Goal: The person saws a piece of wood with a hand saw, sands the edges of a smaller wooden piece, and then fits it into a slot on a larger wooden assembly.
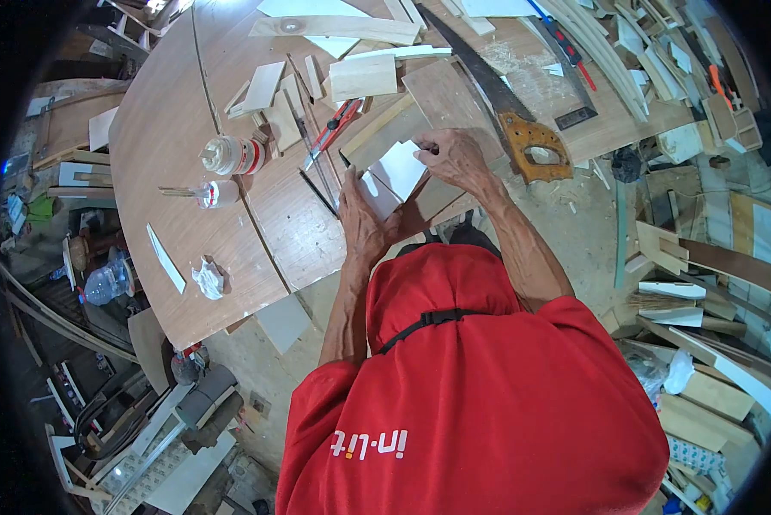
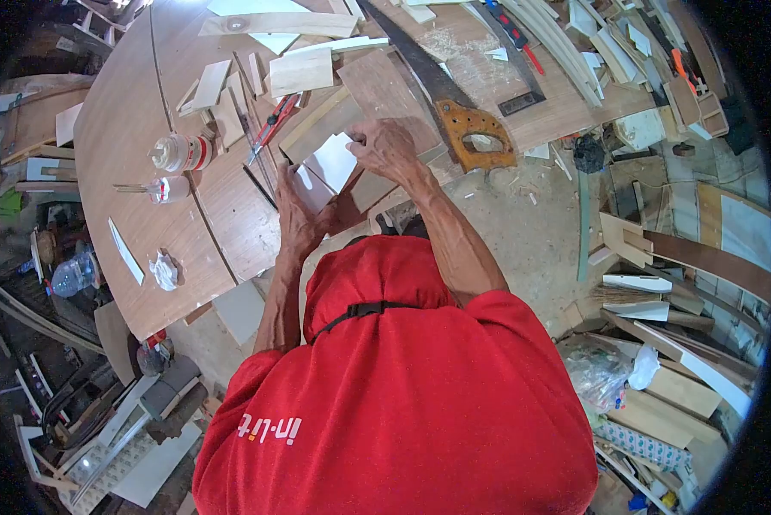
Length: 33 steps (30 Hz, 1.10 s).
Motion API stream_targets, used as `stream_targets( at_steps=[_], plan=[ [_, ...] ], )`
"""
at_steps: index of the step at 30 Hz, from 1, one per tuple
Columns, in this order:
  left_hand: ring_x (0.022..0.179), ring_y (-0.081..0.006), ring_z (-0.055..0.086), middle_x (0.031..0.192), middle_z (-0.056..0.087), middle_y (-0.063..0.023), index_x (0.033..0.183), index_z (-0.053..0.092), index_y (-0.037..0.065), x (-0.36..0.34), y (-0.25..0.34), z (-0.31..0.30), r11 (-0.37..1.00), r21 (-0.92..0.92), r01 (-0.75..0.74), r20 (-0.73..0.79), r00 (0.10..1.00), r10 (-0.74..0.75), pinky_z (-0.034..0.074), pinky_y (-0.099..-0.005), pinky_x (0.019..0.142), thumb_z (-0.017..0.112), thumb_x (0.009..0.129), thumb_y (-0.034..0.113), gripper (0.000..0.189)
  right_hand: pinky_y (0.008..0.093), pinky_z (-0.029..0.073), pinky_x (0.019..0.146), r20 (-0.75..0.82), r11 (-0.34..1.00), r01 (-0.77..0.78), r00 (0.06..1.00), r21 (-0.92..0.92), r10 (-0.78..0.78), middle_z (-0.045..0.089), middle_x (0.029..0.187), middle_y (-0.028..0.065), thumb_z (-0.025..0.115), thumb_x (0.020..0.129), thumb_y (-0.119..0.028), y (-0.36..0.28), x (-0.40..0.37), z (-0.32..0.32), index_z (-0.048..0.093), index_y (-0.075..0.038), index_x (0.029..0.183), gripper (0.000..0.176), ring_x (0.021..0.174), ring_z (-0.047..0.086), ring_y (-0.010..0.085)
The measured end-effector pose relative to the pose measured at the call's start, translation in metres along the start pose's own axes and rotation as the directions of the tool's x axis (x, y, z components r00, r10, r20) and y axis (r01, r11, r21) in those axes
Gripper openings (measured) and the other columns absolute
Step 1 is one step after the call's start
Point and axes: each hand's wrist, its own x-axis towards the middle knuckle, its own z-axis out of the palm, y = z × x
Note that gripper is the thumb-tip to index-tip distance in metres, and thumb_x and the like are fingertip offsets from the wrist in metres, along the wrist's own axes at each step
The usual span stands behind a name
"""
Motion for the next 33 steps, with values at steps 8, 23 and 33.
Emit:
stream_targets(
  at_steps=[8,23,33],
  plan=[
    [0.131,-0.041,0.033,0.144,0.023,-0.0268,0.144,0.013,-0.002,0.0,0.007,-0.014,1.0,-0.019,-0.01,0.037,0.999,0.01,0.031,-0.0449,0.109,0.081,0.069,0.022,0.105,0.0363,0.052,0.079,0.026,0.999,-0.031,0.999,-0.01,0.032,0.07,0.097,0.0179,0.066,0.079,-0.026,-0.009,-0.001,-0.006,0.069,-0.004,0.107,0.036,0.088,0.068,0.029],
    [0.122,-0.0419,0.042,0.133,0.035,-0.0303,0.137,0.024,-0.01,0.009,-0.005,-0.003,0.979,-0.069,0.191,-0.136,0.971,-0.199,0.04,-0.0444,0.101,0.075,0.078,0.022,0.084,0.0358,0.053,0.076,0.05,0.999,0.034,0.998,-0.04,-0.032,0.07,0.097,0.0174,0.067,0.078,-0.026,-0.012,-0.001,-0.007,0.068,-0.005,0.111,0.039,0.084,0.069,0.0277],
    [0.118,-0.0447,0.043,0.124,0.044,-0.0334,0.13,0.03,-0.016,0.026,-0.005,0.001,0.948,0.046,0.316,-0.139,0.942,-0.307,0.039,-0.0455,0.099,0.075,0.076,0.033,0.086,0.0385,0.052,0.078,0.072,0.998,0.008,0.997,-0.059,-0.003,0.069,0.096,0.0183,0.062,0.08,-0.027,-0.01,-0.001,-0.005,0.07,-0.007,0.107,0.035,0.086,0.067,0.0319]
  ],
)
